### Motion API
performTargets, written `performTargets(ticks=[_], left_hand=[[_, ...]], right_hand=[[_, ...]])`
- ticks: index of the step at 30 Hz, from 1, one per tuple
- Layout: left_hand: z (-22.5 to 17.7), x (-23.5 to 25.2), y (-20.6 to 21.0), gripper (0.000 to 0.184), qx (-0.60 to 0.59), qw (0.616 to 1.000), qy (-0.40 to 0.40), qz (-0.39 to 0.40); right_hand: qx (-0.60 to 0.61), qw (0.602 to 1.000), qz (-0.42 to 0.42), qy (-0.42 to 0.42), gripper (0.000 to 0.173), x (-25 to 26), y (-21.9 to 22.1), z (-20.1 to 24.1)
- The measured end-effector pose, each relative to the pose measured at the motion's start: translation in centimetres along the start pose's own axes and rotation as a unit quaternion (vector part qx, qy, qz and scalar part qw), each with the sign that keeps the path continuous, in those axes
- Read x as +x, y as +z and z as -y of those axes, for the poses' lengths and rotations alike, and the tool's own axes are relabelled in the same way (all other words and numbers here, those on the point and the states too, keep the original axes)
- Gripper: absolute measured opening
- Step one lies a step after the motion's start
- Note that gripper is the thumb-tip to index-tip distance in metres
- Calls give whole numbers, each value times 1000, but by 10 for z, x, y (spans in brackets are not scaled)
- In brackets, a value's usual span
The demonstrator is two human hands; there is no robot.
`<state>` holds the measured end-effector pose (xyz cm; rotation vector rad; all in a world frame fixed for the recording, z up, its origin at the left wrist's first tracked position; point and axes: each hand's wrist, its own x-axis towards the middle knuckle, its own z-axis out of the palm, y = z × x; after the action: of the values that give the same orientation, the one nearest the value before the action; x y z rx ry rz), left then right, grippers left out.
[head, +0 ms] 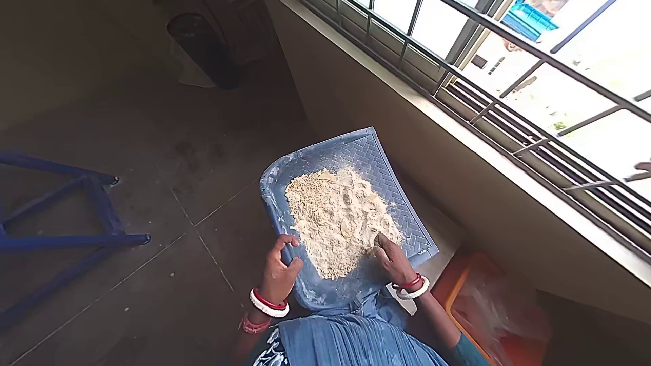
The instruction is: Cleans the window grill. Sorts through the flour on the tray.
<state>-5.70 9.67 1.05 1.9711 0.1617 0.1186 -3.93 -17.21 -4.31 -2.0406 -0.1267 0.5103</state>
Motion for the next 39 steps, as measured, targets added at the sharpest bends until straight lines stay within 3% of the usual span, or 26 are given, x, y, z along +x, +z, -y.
performTargets(ticks=[4,7,9,14,18,21,24,27,29,34,39], left_hand=[[-1,1,2,36,2,1000,-1,1],[-1,4,6,36,3,1000,0,-4],[-1,5,6,36,1,1000,4,-8],[0,7,9,36,3,1000,9,-13],[-1,9,11,35,4,1000,3,-18],[-2,11,13,35,10,1000,4,-18],[-5,13,15,34,16,1000,4,-18],[-8,15,19,35,19,1000,4,-15],[-9,16,20,35,18,1000,1,-14],[-11,18,22,35,20,1000,1,-12],[-15,17,24,36,22,1000,-19,-11]], right_hand=[[163,986,-16,20,20,7,1,-10],[374,926,-24,40,24,15,-7,-6],[448,893,-37,29,27,18,-22,3],[510,853,-84,-77,19,28,-57,7],[512,854,-56,-70,21,33,-66,3],[474,878,-59,-39,30,36,-63,-7],[359,929,-95,1,28,43,-50,-18],[218,973,-75,18,21,52,-40,-26],[62,997,-50,15,18,54,-39,-20],[-192,973,101,75,35,53,-40,1],[-191,973,105,80,29,53,-42,3]])
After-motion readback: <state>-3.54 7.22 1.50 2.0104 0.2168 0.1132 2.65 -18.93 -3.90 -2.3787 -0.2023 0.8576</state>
